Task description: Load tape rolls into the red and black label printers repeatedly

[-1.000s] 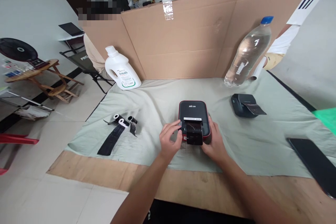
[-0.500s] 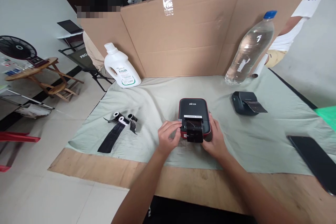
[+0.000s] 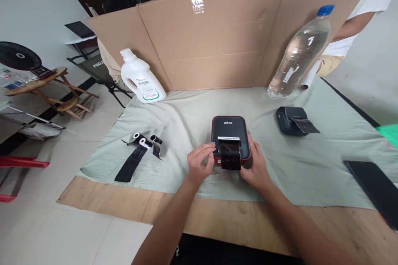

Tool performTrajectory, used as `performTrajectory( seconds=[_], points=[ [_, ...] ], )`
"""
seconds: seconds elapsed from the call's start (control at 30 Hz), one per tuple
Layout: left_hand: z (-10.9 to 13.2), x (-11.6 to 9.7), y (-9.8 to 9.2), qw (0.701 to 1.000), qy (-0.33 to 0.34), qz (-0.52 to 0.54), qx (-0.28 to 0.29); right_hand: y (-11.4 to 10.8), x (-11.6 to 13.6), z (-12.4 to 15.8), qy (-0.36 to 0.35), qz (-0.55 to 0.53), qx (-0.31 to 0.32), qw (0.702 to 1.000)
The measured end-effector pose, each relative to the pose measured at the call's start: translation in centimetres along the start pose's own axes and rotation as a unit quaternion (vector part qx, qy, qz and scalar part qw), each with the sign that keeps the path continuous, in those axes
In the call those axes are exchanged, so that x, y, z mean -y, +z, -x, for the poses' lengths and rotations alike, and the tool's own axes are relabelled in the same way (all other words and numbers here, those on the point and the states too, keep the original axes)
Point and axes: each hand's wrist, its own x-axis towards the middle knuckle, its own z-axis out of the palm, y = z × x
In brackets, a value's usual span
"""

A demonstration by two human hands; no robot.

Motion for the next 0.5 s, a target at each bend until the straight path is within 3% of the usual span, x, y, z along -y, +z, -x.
performTrajectory(
  seconds=[0.5],
  points=[
    [0.1, -0.2, 2.0, 0.999, -0.008, -0.042, -0.014, 0.0, 0.5, 0.0, 0.030, -0.018, -0.002, 0.999]
  ],
)
